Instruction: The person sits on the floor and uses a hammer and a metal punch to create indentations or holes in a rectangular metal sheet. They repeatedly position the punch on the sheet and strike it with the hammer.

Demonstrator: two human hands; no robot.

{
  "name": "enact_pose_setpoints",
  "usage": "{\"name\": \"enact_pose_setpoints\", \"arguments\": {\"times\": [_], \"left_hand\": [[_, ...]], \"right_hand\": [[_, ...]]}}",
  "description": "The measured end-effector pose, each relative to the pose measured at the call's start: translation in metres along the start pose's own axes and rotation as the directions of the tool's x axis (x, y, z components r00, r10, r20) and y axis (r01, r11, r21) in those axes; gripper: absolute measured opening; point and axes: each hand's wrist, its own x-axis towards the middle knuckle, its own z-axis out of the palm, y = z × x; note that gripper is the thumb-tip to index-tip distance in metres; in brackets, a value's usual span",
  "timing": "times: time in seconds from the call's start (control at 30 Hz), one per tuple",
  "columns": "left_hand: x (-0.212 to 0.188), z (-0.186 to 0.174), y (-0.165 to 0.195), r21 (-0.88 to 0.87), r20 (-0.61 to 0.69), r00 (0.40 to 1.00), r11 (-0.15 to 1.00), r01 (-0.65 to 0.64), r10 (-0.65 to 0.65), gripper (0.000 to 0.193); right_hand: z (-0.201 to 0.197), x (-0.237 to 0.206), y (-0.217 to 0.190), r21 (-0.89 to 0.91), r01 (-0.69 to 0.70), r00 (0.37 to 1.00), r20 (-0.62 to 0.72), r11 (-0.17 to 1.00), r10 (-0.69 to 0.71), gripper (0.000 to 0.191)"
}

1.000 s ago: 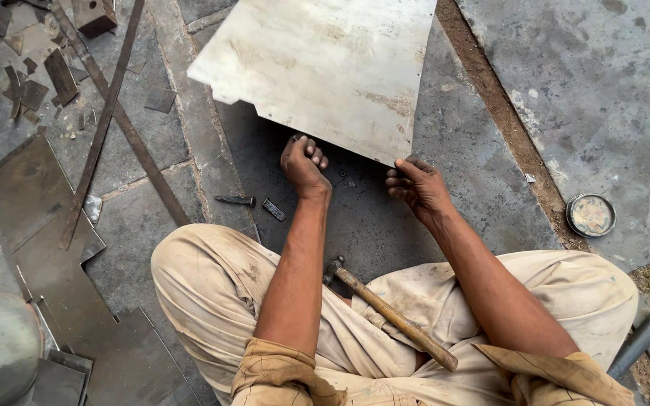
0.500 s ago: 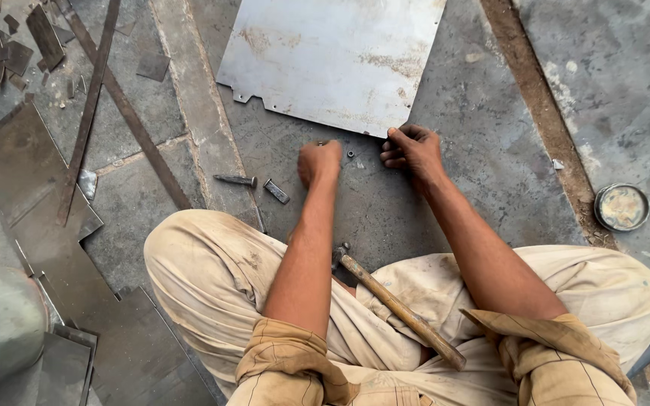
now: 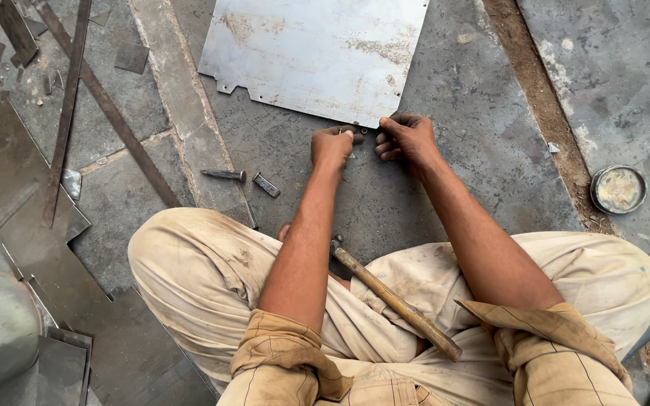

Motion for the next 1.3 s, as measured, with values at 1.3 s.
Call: {"name": "enact_pose_setpoints", "arguments": {"times": [1.3], "left_hand": [[0.003,0.008,0.035,-0.498,0.068,0.976,0.855,-0.148,0.208,0.011]], "right_hand": [[0.015,-0.097,0.000,-0.607,-0.187,0.972,0.000,0.773,0.236,0.039]]}}
